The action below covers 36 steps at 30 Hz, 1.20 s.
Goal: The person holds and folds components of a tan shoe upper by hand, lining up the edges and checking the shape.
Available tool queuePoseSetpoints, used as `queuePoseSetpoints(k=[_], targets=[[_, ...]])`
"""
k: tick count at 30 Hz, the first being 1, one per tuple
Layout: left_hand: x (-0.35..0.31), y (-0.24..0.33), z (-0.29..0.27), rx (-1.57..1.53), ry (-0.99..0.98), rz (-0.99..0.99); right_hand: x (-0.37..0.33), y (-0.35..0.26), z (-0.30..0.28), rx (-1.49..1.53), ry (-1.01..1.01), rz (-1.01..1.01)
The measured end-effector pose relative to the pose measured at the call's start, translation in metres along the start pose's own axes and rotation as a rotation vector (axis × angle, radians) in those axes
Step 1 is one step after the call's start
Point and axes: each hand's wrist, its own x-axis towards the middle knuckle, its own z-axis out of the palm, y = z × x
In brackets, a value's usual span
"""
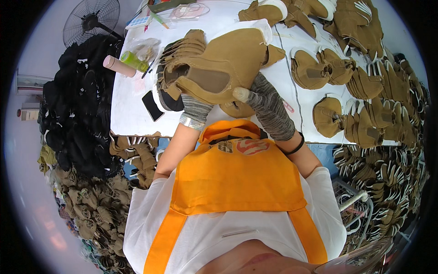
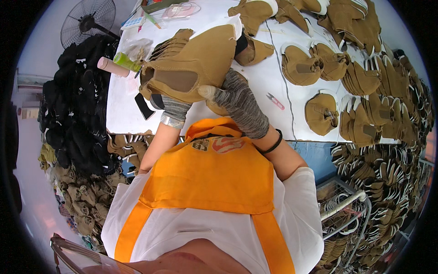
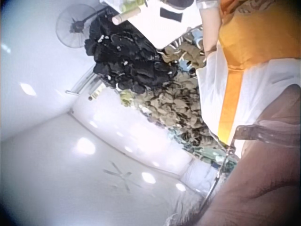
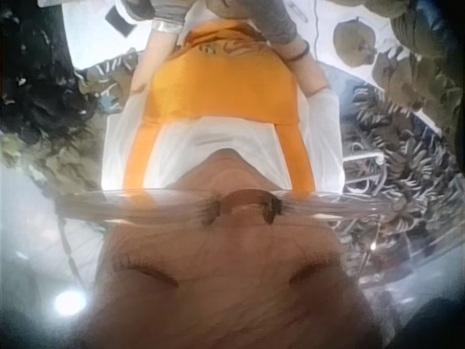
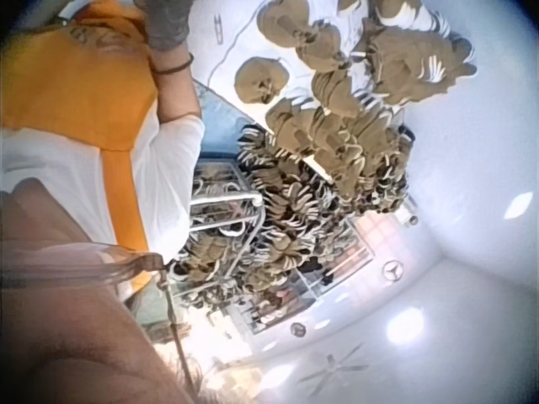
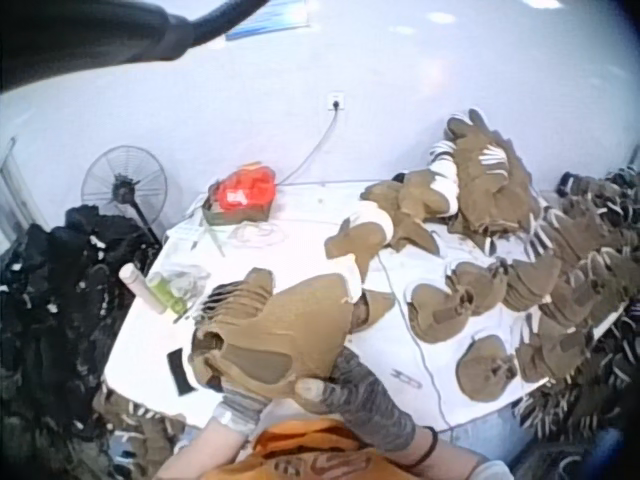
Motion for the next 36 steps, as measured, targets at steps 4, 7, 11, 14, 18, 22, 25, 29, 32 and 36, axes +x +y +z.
queuePoseSetpoints(k=[4, 7, 11, 14, 18, 22, 25, 29, 32, 36], targets=[[-0.001, 0.003, 0.000, 0.059, -0.004, 0.034, -0.004, 0.002, -0.002, -0.003, 0.100, 0.038], [-0.001, 0.013, -0.005, -0.018, -0.027, 0.053, -0.008, 0.000, -0.008, 0.103, 0.134, 0.066], [0.000, 0.054, -0.036, -2.831, -0.169, -0.375, -0.010, -0.003, -0.012, 0.025, 0.140, -0.046], [-0.001, 0.080, -0.054, -2.476, -0.127, -0.550, -0.011, -0.006, -0.010, 0.015, 0.151, -0.133], [0.008, 0.084, -0.064, -2.144, -0.117, -0.340, -0.015, -0.020, -0.005, 0.191, 0.111, -0.122], [0.019, 0.096, -0.089, -2.075, -0.016, -0.447, -0.020, -0.004, -0.048, -0.380, -0.005, -0.133], [0.020, 0.094, -0.101, -2.307, 0.022, -0.434, -0.012, 0.056, -0.130, -0.709, 0.157, 0.020], [0.010, 0.080, -0.103, -2.414, 0.106, -0.492, -0.039, 0.135, -0.217, -1.618, 0.344, 0.582], [0.009, 0.076, -0.106, -2.420, 0.152, -0.512, -0.055, 0.178, -0.236, -1.751, 0.457, 0.420], [0.011, 0.073, -0.107, -2.394, 0.137, -0.476, -0.044, 0.204, -0.261, -1.423, 0.483, 0.491]])
